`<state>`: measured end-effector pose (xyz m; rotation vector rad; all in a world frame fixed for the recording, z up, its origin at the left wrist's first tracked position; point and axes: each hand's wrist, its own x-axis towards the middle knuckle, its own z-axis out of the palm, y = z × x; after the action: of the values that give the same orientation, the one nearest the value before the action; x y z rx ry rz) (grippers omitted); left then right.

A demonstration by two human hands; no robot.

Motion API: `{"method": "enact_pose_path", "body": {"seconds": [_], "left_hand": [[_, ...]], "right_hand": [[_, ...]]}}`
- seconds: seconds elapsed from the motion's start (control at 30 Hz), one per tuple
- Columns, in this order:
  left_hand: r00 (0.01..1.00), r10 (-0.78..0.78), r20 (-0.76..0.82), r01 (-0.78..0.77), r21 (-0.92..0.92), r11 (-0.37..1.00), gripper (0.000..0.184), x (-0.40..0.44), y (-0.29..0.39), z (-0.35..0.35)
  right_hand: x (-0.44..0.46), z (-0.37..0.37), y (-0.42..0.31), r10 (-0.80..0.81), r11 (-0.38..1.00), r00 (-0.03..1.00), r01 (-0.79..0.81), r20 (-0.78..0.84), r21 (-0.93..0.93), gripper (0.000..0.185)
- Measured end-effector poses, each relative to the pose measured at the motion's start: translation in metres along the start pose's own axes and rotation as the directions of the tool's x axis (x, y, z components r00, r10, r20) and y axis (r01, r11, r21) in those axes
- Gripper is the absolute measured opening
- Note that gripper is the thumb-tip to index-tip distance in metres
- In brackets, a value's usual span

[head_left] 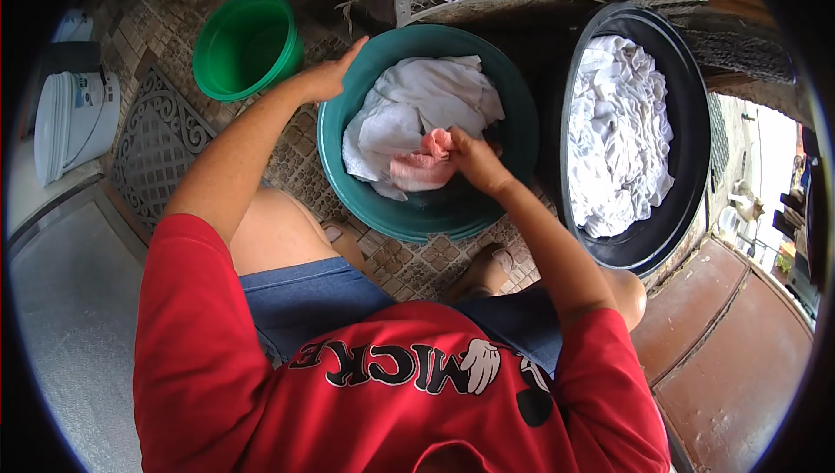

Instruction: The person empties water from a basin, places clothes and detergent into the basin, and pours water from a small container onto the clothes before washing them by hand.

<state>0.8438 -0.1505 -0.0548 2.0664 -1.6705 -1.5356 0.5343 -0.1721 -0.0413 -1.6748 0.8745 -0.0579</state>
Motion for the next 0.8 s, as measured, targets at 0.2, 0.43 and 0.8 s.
{"method": "enact_pose_path", "body": {"seconds": [0.2,0.43,0.8], "left_hand": [[0.996,-0.078,0.043,0.079,-0.018,0.997,0.091,-0.009,0.016,-0.007],[0.996,-0.072,0.053,0.076,-0.078,0.994,0.092,-0.011,0.019,-0.008],[0.996,-0.087,0.031,0.086,0.027,0.996,0.09,-0.012,0.023,-0.009]], "right_hand": [[-0.02,-0.062,-0.083,0.036,0.995,0.996,-0.028,0.08,-0.101,0.016],[-0.024,-0.037,-0.049,0.187,0.934,0.953,-0.248,0.24,0.256,0.031],[-0.019,0.088,0.063,-0.194,0.884,0.875,0.352,0.443,-0.309,0.036]]}}
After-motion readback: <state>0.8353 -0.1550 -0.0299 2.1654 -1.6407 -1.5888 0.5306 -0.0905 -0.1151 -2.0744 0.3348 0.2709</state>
